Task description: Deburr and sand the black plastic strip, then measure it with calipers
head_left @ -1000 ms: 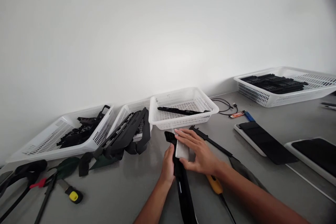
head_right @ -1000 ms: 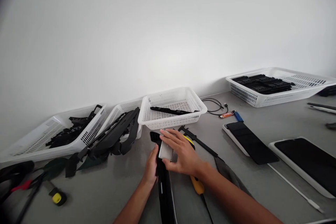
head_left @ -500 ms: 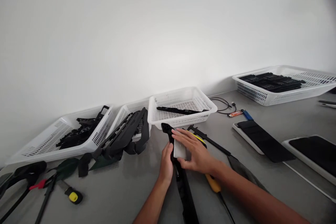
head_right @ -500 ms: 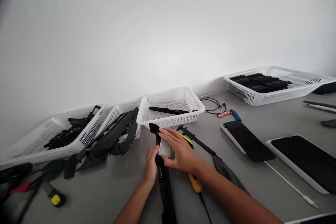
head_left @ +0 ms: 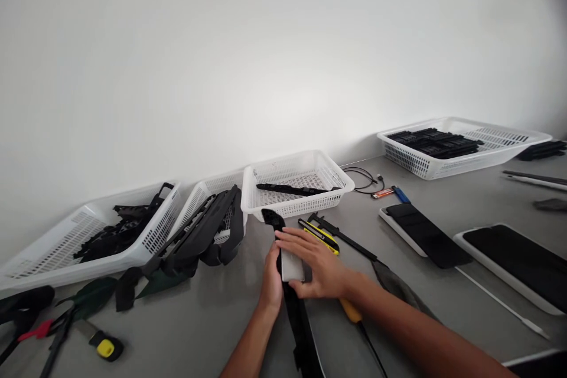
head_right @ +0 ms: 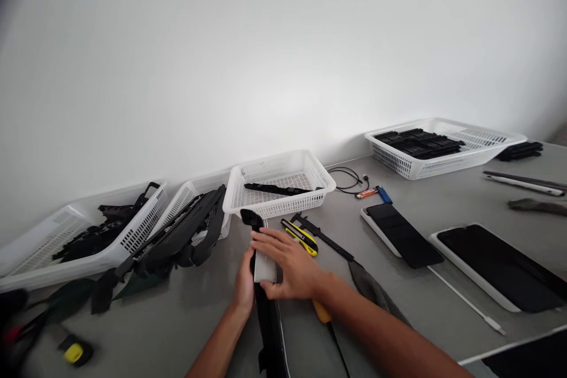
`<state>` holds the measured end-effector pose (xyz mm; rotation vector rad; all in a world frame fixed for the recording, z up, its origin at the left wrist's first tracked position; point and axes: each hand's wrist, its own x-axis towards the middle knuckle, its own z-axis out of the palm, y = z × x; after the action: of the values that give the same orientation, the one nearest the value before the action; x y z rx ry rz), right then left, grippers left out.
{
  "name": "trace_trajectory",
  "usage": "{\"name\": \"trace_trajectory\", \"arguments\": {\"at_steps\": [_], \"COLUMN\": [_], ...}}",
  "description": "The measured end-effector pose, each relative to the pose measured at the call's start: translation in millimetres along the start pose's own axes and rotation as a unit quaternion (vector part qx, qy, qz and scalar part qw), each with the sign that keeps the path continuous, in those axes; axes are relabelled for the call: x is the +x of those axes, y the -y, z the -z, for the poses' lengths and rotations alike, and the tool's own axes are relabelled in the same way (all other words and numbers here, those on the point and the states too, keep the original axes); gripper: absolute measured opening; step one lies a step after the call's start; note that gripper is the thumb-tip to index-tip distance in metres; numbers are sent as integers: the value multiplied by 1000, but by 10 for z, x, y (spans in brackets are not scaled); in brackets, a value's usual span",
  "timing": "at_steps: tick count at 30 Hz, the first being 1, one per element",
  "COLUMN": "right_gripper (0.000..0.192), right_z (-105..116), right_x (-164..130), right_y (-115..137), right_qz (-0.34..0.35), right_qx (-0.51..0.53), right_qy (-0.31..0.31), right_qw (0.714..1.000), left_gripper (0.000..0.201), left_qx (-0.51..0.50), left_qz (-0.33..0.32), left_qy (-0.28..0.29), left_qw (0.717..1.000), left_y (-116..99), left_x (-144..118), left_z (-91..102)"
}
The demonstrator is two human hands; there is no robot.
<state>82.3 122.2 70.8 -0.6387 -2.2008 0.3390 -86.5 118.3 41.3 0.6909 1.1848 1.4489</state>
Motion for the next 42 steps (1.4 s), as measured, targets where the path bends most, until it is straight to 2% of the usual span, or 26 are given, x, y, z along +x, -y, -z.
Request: {"name": "trace_trajectory", "arguments": {"at_steps": [2,4,7,10,12,14,16,19,24,27,29,32,38,42], "right_gripper": [92,95,97,91,87,86,86,89,80,76,78,83,75,79], "right_z": [1,-11,-29,-21,-9,0,9,41,109,106,87,59,92,79], "right_x": [-14,-24,-26,-25,-27,-27,-23,-9,8,4,0,-2,1,-10], "right_y": [-30,-67,-125,-147,-118,-62,-12,-4,-81,-47,-1,27,-81,-43], "right_qz": [-25,-52,-92,-125,-115,-73,-30,-4,-49,-48,-23,-7,-78,-42], "right_qx": [-9,-15,-20,-25,-24,-19,-16,-12,-37,-37,-24,-11,-49,-43], "right_qy": [-18,-43,-94,-125,-118,-97,-81,-73,-97,-106,-88,-50,-96,-65], "right_qw": [1000,998,991,984,986,992,996,997,993,993,996,999,991,996], "left_gripper": [43,43,38,50,49,45,46,51,51,42,33,27,35,42], "left_qx": [-48,-61,-30,-6,-6,-13,-29,-67,-69,-53,-36,-14,-23,-21], "left_qz": [35,40,49,87,66,36,40,71,148,102,61,51,52,10], "left_qy": [36,45,35,64,52,17,7,32,98,76,38,13,20,-9], "left_qw": [998,996,998,994,996,999,999,995,982,990,997,998,998,1000], "left_y": [-36,-83,-128,-126,-117,-115,-120,-135,-140,-109,-80,-55,-96,-104], "left_x": [-60,-115,-178,-211,-211,-199,-189,-199,-237,-212,-180,-149,-205,-188], "left_z": [-72,-127,-153,-142,-133,-128,-133,-167,-214,-168,-119,-75,-146,-121]}}
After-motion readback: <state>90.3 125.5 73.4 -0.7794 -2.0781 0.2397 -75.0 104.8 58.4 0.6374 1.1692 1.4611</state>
